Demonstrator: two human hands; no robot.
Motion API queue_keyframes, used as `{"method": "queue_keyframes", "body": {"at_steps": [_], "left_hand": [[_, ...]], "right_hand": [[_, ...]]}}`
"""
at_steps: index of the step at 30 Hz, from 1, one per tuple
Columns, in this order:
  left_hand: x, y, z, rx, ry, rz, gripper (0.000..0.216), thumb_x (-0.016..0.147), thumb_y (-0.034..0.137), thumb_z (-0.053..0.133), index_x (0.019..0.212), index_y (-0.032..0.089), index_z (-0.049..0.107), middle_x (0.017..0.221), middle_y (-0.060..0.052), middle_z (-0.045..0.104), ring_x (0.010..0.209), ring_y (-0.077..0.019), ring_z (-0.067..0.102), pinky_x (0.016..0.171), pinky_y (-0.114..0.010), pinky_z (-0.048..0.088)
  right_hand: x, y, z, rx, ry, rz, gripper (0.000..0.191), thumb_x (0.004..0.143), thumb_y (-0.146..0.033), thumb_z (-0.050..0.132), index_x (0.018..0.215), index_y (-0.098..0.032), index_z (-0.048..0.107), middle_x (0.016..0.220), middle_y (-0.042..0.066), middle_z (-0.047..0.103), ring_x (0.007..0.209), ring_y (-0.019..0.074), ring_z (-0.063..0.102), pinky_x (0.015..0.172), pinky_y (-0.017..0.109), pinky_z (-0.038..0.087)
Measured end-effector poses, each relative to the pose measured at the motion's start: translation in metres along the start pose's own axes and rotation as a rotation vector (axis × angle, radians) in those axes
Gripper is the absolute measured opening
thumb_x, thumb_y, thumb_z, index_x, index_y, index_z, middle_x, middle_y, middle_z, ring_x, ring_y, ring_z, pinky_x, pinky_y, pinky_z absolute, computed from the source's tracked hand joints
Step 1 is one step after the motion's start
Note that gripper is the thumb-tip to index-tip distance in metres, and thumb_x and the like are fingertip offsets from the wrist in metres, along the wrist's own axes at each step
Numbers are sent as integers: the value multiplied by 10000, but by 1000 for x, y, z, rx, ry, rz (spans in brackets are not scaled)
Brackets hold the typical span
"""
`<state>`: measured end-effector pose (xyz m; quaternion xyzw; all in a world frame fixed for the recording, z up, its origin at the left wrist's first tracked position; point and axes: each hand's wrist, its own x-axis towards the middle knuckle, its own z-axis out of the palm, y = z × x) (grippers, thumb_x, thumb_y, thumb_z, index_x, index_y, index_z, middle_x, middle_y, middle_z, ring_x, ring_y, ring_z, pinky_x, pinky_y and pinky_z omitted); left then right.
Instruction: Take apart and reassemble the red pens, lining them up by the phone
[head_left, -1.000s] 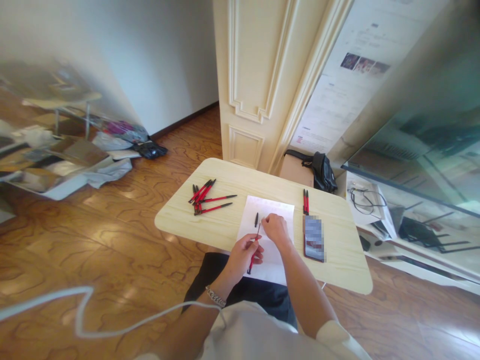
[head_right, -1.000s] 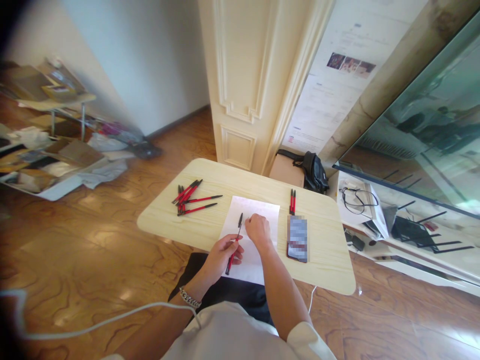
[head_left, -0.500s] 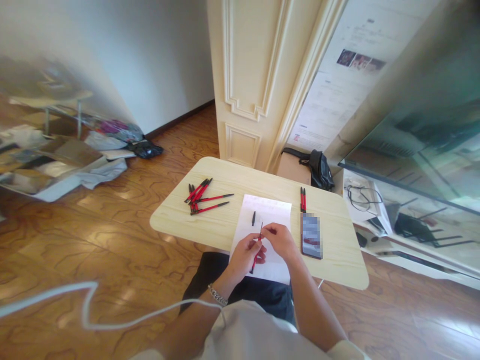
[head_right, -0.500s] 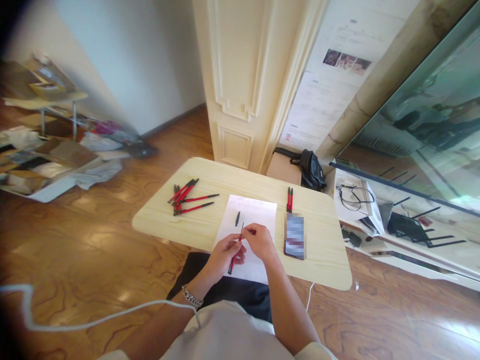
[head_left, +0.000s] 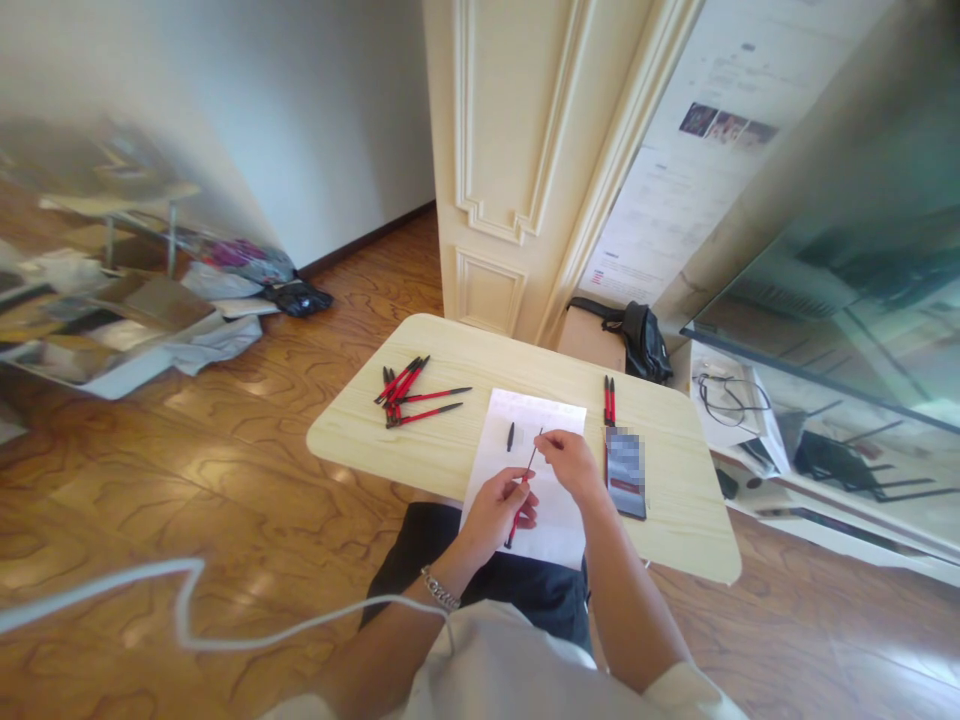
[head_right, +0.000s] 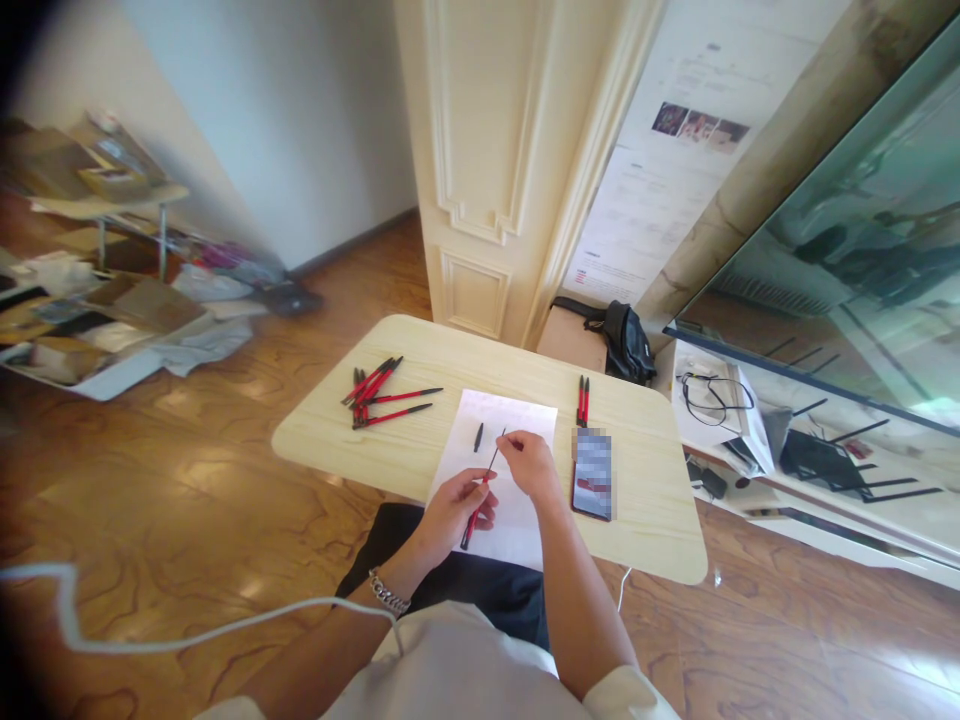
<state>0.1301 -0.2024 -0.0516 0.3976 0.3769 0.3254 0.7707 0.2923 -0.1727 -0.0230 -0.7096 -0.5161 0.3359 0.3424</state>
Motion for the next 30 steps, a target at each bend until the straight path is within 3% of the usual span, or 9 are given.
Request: {"method": "queue_keyframes", "body": {"at_steps": [5,11,19,23,26,30], "left_hand": [[-3,-1,1,7,-4,-1,440,772,488,629,1077,175,580,753,-43,631,621,-161,632,563,-312,549],[-3,1,-2,-6,-3,8,412,783,473,625,1073,183,578,750,-37,630,621,-156,629,574,-314,552],[-4,2,-4,-60,2,0,459,768,479,646,1098,168,574,764,-46,642,613,-153,632,599,-324,551],[-4,4,-2,-112,26,-9,469,758,482,665,1091,168,562,803,-55,660,607,-151,641,609,-326,551],[-5,7,-1,-114,42,-39,409,761,494,664,955,141,590,871,-91,679,615,-147,651,615,-310,546],[-4,10,0,-105,19,-136,396,773,506,652,876,127,605,928,-126,692,615,-152,666,565,-265,519]], "right_hand": [[31,4,-12,-96,13,84,346,773,-456,525,670,-152,655,539,-5,556,498,120,480,486,231,314],[38,5,0,-447,-21,60,386,790,-436,549,509,-181,619,492,24,566,533,146,536,526,256,313],[36,8,16,-596,7,127,289,812,-404,546,727,-194,726,779,122,712,781,228,640,656,286,386],[31,6,11,-532,48,102,308,820,-416,537,706,-187,707,756,103,704,757,211,624,646,279,375],[18,4,5,-368,98,70,384,848,-459,483,687,-174,683,667,64,666,670,178,588,602,265,362],[-14,8,5,90,-66,68,378,832,-470,494,784,-153,695,654,32,636,599,142,550,553,246,373]]}}
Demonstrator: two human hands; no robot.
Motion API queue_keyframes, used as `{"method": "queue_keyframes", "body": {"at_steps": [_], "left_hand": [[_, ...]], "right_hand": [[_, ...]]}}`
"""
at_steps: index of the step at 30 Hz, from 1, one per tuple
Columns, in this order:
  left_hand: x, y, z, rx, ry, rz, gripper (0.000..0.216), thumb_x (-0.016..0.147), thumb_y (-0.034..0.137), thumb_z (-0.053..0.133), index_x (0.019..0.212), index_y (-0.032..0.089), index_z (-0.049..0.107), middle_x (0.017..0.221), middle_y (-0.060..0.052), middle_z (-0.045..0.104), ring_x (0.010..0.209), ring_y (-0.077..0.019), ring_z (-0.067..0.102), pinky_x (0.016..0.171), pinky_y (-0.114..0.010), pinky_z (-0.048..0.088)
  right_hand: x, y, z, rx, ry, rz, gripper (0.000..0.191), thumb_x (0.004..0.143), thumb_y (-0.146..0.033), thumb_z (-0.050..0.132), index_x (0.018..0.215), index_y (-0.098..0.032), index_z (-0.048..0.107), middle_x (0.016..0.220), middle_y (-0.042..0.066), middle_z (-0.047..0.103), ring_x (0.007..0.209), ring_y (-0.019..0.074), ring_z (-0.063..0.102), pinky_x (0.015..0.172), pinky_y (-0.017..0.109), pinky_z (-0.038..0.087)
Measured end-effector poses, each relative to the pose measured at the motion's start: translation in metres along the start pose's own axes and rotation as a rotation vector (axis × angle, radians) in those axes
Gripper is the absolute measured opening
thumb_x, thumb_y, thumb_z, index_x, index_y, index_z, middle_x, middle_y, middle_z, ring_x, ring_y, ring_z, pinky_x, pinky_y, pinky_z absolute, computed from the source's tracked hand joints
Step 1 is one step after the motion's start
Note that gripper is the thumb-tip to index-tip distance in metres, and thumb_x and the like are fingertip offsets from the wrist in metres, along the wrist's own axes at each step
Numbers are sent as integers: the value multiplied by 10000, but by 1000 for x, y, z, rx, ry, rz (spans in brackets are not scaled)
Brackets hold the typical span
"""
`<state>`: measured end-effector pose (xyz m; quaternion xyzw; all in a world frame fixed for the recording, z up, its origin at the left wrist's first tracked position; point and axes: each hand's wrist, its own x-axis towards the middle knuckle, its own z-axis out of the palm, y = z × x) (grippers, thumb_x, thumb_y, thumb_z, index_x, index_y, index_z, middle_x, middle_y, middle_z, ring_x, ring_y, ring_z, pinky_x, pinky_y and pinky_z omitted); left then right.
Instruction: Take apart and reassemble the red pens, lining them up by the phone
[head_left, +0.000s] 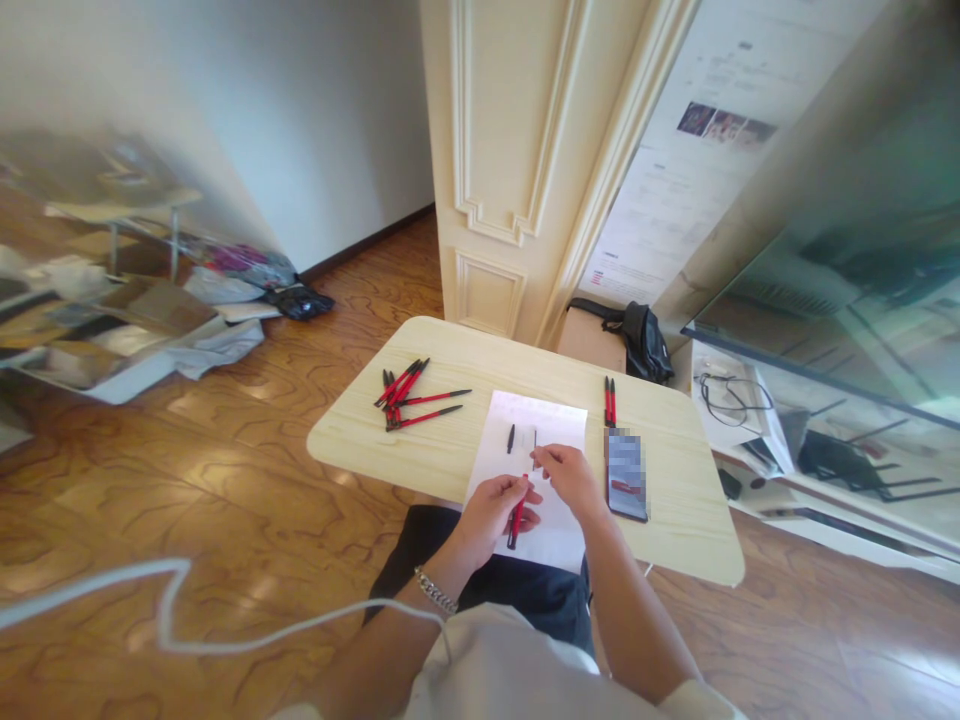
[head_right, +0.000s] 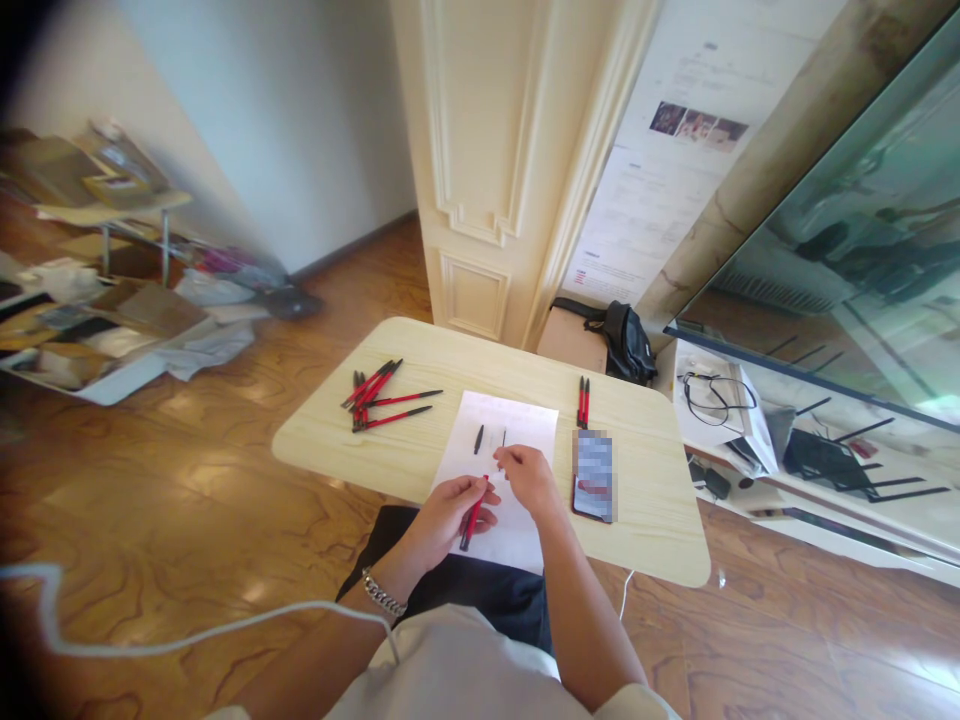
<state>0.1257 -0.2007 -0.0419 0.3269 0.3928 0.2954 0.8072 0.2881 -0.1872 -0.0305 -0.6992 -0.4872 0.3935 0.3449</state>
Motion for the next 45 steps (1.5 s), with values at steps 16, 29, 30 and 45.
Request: {"method": "queue_keyframes", "body": {"at_steps": [16,29,30,45], "left_hand": [[-1,5,16,65,-59,-96,430,771,549,622,799,121,602,782,-70,679,463,-89,585,399,-176,332],[2,-5,16,223,-69,17,416,779,553,603,868,152,539,859,-96,695,507,-140,630,398,-215,420],[3,-7,15,223,-67,20,414,780,552,603,862,152,536,851,-96,695,507,-141,629,397,-215,419],[5,-4,8,202,-5,37,414,776,556,610,837,154,533,807,-91,678,525,-150,625,404,-226,438]], "right_hand": [[-35,14,4,788,-303,153,259,751,-388,658,795,-134,670,534,-1,544,476,111,461,468,250,349],[8,27,-17,499,-83,105,278,696,-384,683,809,-130,686,644,14,598,530,90,474,498,218,348],[16,28,-20,399,-26,89,276,702,-383,664,807,-128,690,647,19,606,523,94,473,502,225,354],[48,18,-9,-462,166,27,200,782,-324,591,811,-207,750,836,49,730,833,196,643,704,250,399]]}}
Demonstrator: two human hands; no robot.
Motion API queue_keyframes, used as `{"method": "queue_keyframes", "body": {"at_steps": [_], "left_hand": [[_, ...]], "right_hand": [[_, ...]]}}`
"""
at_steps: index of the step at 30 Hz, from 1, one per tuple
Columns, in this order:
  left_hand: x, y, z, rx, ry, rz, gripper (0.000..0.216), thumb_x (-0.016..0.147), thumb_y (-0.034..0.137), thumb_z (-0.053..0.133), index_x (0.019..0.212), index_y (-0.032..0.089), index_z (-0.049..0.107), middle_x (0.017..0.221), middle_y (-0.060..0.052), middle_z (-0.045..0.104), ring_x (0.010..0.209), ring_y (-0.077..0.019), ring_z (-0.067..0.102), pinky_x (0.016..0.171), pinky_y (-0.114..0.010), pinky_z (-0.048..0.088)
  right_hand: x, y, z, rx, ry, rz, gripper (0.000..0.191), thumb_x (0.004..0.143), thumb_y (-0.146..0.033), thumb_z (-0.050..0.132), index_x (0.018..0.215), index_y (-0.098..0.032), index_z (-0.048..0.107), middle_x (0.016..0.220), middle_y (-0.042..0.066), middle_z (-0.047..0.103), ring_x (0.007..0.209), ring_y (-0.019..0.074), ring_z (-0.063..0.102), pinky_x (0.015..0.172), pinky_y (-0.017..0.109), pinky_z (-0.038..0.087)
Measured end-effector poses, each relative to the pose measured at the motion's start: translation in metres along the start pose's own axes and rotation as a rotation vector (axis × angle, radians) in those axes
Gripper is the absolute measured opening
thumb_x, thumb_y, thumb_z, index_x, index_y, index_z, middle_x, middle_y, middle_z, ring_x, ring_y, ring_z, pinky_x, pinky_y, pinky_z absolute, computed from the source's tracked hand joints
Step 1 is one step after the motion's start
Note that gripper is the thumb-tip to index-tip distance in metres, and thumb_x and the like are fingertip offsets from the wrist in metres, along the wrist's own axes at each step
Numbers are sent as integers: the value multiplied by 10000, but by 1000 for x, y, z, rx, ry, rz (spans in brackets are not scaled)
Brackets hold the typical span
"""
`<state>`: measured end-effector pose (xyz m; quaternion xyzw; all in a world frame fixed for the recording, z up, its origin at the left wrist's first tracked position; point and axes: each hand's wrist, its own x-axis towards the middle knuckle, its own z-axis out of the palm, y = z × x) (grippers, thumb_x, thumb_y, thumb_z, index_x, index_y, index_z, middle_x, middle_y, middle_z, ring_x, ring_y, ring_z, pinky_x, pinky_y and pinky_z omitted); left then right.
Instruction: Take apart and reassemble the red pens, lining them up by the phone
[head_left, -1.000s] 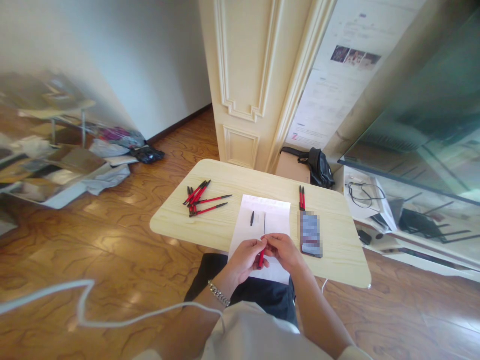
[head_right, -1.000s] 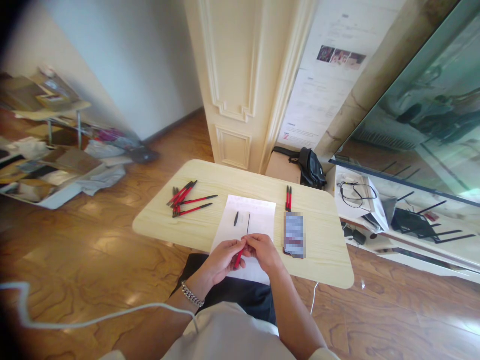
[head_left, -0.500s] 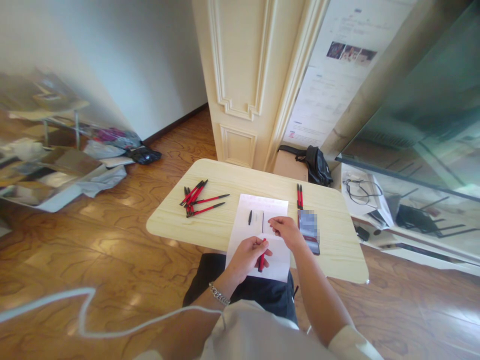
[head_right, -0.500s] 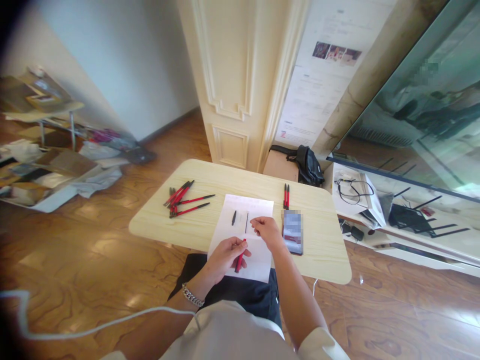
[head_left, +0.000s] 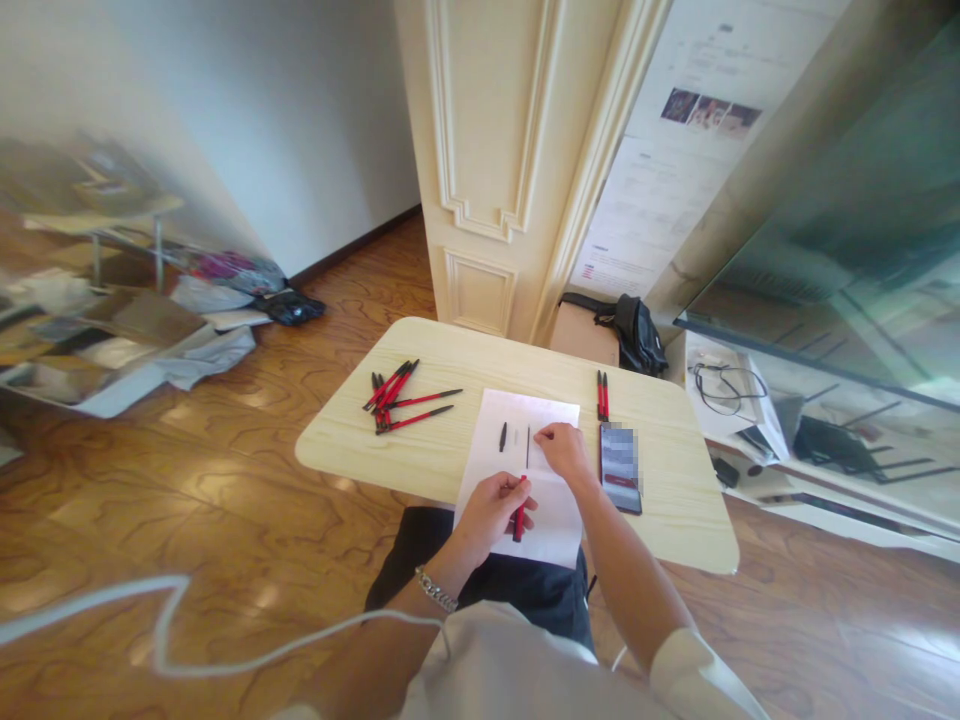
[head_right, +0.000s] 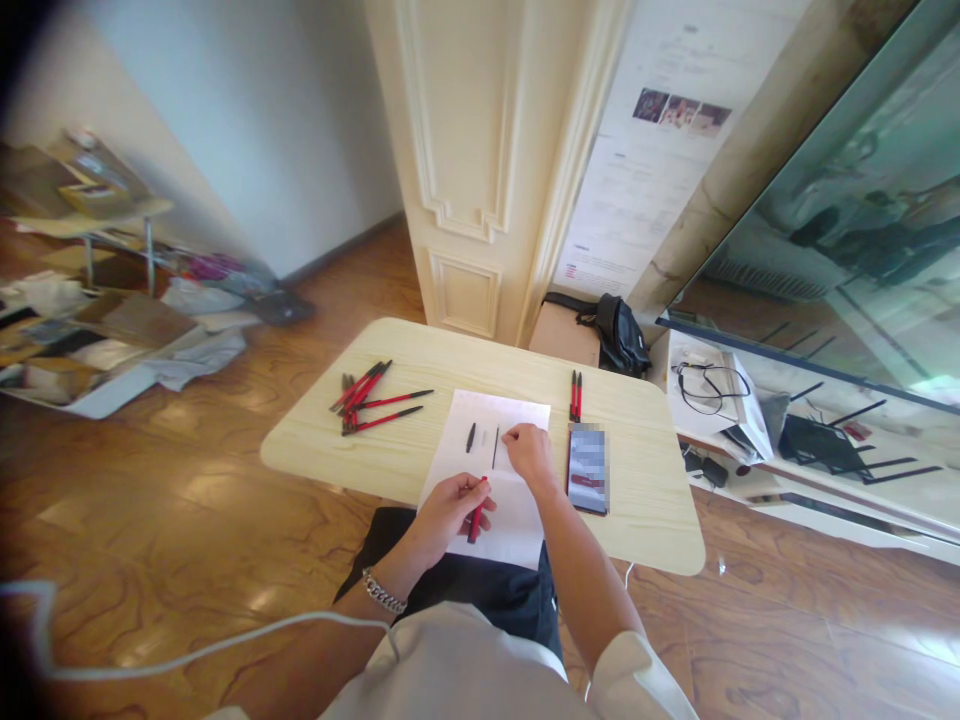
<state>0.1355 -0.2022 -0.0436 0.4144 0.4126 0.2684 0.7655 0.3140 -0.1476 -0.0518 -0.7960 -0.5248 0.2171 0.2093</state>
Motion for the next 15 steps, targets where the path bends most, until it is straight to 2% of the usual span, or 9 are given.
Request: {"method": "queue_keyframes", "body": {"at_steps": [5,9,12,15], "left_hand": [[0,2,2,-5,14,-21,429,751,574,626,835,164,532,769,-60,662,543,-150,623,413,-225,447],[0,4,3,-31,35,16,415,753,566,629,821,168,535,741,-35,640,572,-151,621,438,-233,464],[1,6,4,-68,62,57,404,740,547,653,809,163,548,714,-22,625,596,-148,618,476,-239,478],[5,7,4,-60,112,119,390,727,528,673,777,156,569,667,-10,618,597,-134,602,542,-251,495]], "right_hand": [[0,0,-1,56,21,5,193,783,-311,589,812,-191,736,835,59,725,827,199,640,733,268,413],[-8,2,-11,244,81,4,226,786,-354,578,831,-173,707,810,65,708,775,199,623,718,292,427],[-30,2,-21,430,107,-27,287,812,-414,542,852,-164,676,785,62,687,710,184,596,666,290,432],[-63,-1,-24,535,4,-94,248,790,-416,593,840,-182,659,743,43,669,664,168,569,630,282,430]]}}
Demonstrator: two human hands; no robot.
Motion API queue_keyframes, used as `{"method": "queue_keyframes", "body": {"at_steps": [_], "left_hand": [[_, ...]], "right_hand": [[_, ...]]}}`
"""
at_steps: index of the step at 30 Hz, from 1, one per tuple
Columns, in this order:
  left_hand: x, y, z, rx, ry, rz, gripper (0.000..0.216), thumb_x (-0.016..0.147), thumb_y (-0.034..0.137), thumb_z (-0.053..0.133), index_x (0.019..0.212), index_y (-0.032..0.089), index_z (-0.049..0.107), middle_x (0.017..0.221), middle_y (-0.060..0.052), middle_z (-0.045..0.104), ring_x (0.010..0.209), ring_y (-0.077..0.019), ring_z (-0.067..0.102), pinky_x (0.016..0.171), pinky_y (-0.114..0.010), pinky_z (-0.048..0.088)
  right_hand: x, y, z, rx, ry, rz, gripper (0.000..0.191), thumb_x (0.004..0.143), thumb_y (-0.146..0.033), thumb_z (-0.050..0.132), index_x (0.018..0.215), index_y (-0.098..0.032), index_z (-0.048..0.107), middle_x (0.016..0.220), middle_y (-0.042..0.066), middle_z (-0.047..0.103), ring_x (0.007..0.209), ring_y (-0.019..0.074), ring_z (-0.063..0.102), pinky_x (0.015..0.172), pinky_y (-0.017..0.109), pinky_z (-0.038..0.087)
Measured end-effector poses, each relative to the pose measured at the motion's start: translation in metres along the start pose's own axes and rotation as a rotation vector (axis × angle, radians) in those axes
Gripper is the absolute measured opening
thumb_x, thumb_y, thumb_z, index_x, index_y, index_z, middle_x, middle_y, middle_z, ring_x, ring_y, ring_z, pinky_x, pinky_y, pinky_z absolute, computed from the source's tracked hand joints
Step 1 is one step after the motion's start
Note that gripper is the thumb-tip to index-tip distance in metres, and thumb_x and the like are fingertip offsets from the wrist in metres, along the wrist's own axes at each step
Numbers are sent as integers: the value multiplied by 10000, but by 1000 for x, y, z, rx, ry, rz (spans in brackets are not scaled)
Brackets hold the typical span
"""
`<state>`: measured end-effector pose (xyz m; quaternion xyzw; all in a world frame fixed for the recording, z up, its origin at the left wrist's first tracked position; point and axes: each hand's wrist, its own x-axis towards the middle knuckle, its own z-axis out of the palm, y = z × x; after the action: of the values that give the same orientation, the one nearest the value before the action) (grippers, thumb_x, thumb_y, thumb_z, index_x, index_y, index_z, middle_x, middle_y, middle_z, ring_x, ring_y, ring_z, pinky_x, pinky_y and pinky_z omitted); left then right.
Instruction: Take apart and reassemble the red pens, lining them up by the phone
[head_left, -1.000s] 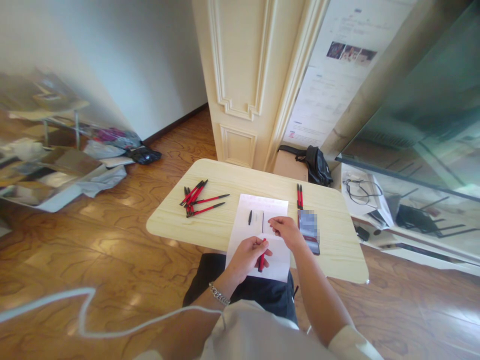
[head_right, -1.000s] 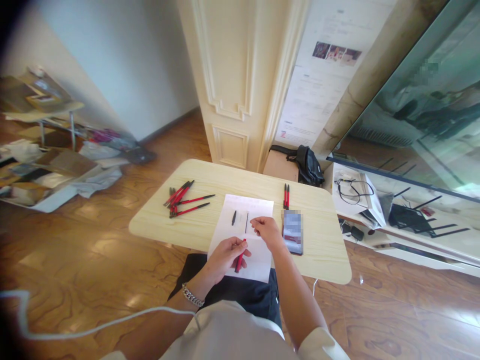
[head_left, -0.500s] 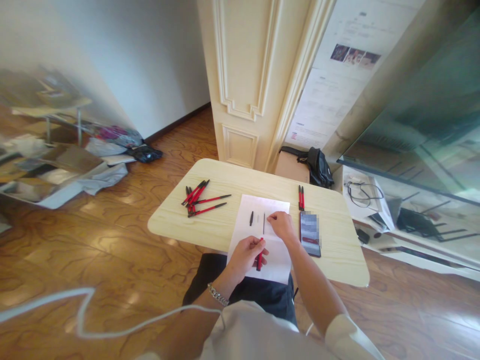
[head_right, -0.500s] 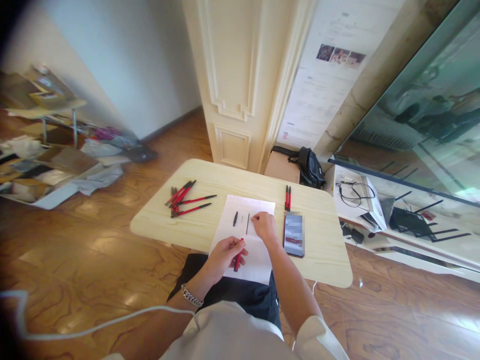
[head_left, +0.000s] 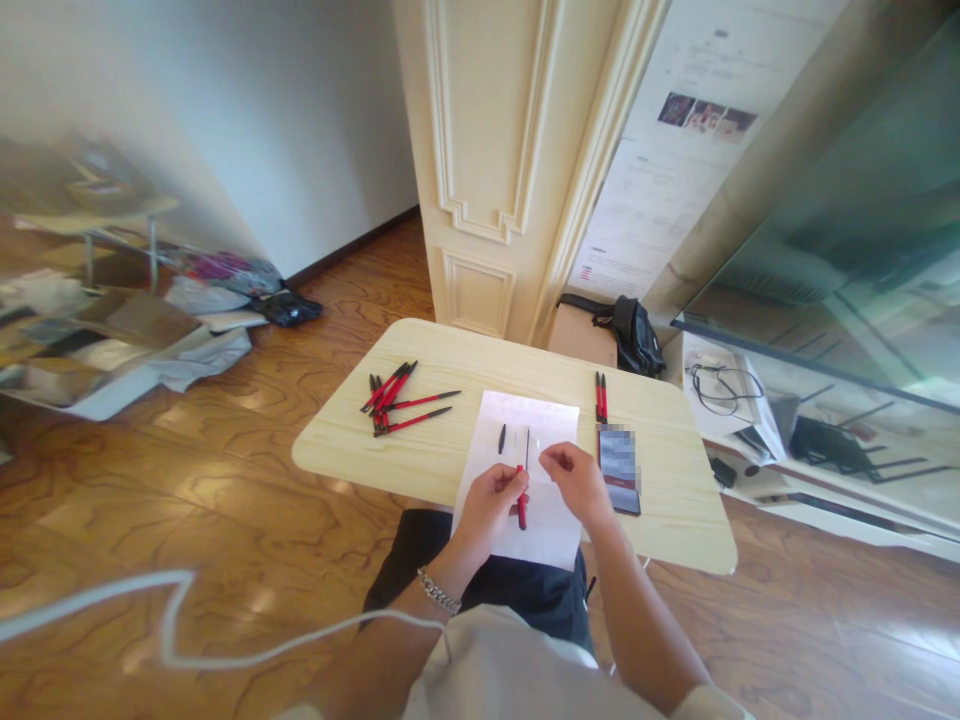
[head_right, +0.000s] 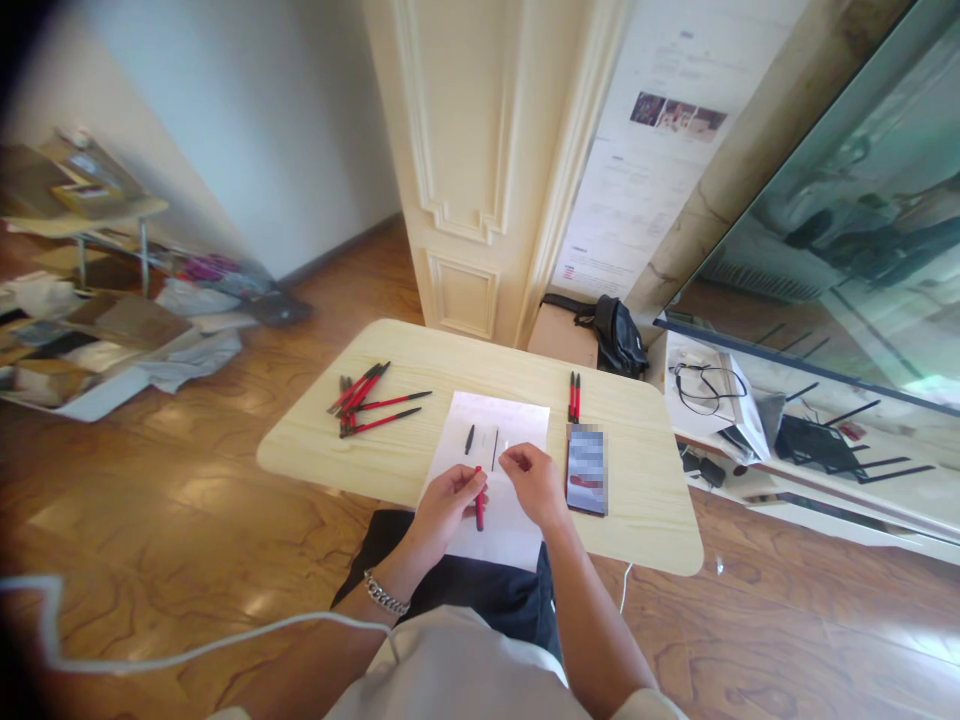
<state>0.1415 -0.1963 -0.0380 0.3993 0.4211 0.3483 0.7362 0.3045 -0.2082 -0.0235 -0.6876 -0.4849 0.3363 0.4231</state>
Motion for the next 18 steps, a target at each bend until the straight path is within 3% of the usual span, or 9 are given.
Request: {"method": "queue_keyframes", "body": {"at_steps": [4,8,13,18], "left_hand": [[6,-2,4,69,49,78,365,717,522,680,751,168,599,655,-9,639,627,-151,613,598,-268,499],[10,-5,8,117,65,76,353,719,505,683,786,164,622,681,-24,657,635,-158,617,567,-258,482],[11,-7,5,156,86,68,390,701,457,709,951,163,651,812,-42,687,687,-154,626,584,-248,484],[9,-8,-6,287,82,162,287,722,417,690,868,170,666,803,-50,689,728,-180,631,649,-274,489]], "right_hand": [[-36,-7,10,50,-102,10,153,748,-348,653,802,-205,642,746,20,664,662,159,579,595,268,432],[-43,-4,16,115,-84,35,136,757,-329,642,773,-195,622,695,11,646,632,149,574,563,258,425],[-13,14,3,137,-8,85,228,739,-372,654,856,-178,625,740,37,673,649,160,595,596,274,445],[20,25,-10,-223,101,144,196,752,-329,620,873,-181,657,799,53,700,739,182,631,668,280,433]]}}
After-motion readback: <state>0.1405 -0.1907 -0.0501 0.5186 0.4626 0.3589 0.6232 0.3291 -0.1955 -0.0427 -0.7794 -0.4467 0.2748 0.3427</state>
